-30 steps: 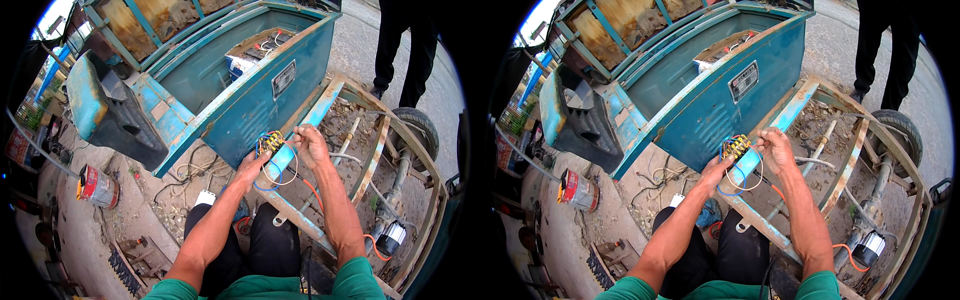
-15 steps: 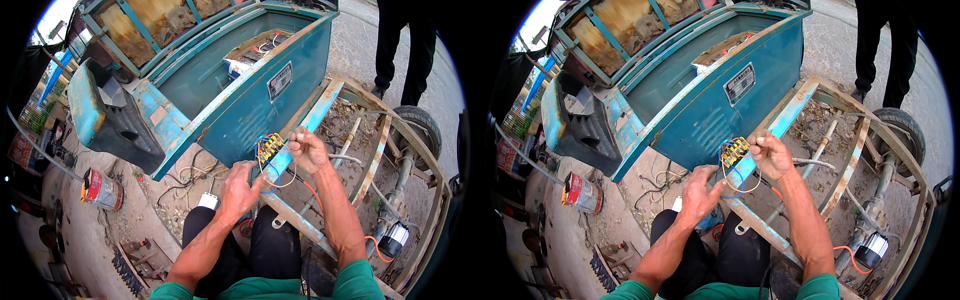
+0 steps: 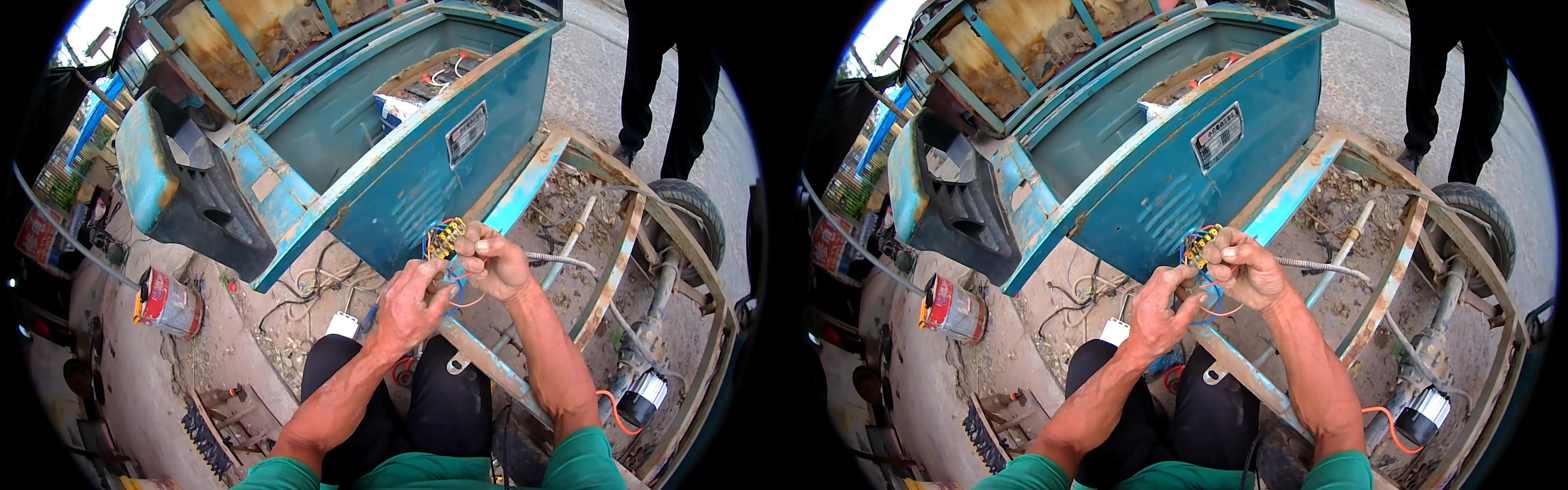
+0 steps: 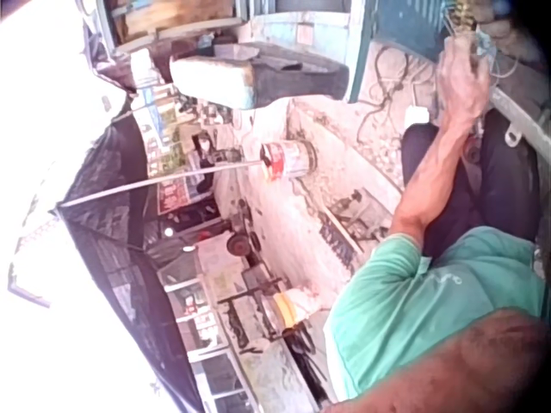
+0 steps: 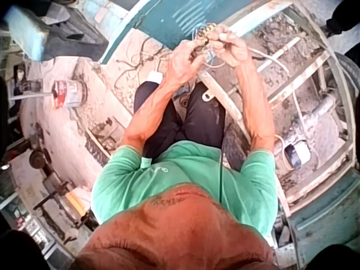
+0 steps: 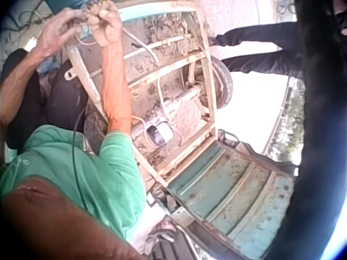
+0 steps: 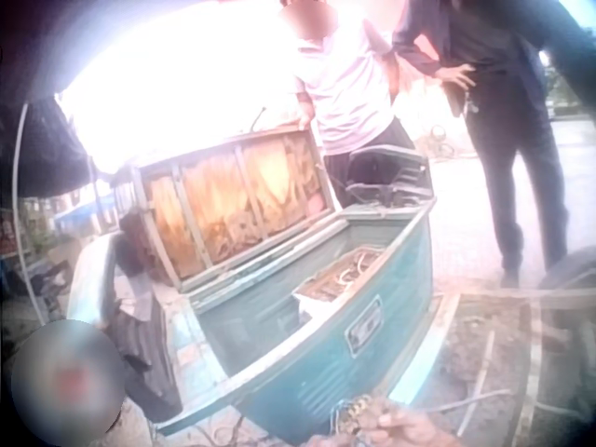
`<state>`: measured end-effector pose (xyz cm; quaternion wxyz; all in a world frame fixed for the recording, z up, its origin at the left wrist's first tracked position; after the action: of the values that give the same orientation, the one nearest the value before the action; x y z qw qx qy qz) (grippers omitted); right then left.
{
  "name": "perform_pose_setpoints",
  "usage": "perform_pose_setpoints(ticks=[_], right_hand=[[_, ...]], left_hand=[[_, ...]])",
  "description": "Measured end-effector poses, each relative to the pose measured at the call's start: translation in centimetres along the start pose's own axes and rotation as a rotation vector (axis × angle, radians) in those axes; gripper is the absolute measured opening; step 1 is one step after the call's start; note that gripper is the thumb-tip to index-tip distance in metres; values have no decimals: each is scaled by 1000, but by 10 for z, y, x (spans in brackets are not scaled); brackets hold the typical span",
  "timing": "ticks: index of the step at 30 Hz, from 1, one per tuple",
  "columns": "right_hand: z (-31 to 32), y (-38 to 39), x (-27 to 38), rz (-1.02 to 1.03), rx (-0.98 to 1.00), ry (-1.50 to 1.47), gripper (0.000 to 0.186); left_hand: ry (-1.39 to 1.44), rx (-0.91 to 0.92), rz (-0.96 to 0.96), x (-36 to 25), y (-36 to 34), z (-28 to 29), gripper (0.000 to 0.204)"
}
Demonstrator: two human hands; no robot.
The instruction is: The person sits on the ground and works on the electrical wiring of a teal three-wheeled vehicle, connecting wires and securing them. They then move to a red scooter, connect a charger to the battery compartment, and secure the cable with a rope.
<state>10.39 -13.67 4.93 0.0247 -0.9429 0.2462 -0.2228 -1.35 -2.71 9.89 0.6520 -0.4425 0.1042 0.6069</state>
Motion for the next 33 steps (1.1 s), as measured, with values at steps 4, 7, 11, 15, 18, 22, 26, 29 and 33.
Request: perform_pose_setpoints(ticks=[4,7,11,15,18,22,26,29,33], right_hand=[[-1,0,-3,20,-50,-3,6],[13,1,13,192,-214,-72,6],[57,13,43,388,-455,-86,9],[61,13,46,368,-446,-27,11],[38,8,31,243,-394,28,11],[25,5,20,101,-396,164,11],[23,4,12,61,-440,240,21],[16,3,10,106,-431,227,28],[27,5,14,156,-422,238,27]], left_hand=[[101,102,-23,-1,2,-9,14],[278,182,140,5,7,-14,13],[799,169,421,21,20,-23,14],[1078,62,489,25,15,-17,15],[1142,47,530,30,15,-16,13],[1125,11,497,35,15,-16,14],[1075,8,502,39,18,-19,13],[1056,46,567,39,23,-25,11],[1111,78,605,31,22,-27,11]])
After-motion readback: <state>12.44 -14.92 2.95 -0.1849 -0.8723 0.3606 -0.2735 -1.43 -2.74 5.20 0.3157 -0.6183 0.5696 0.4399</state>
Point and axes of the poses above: each hand's wrist, its own y-axis away from the middle knuckle, its own z-axis out of the back of the hand, x = y × z, the point moved 5 cm from there along -y, towards the middle knuckle, and after that the axes turned 3 degrees about -z, right-handed, at the moved point
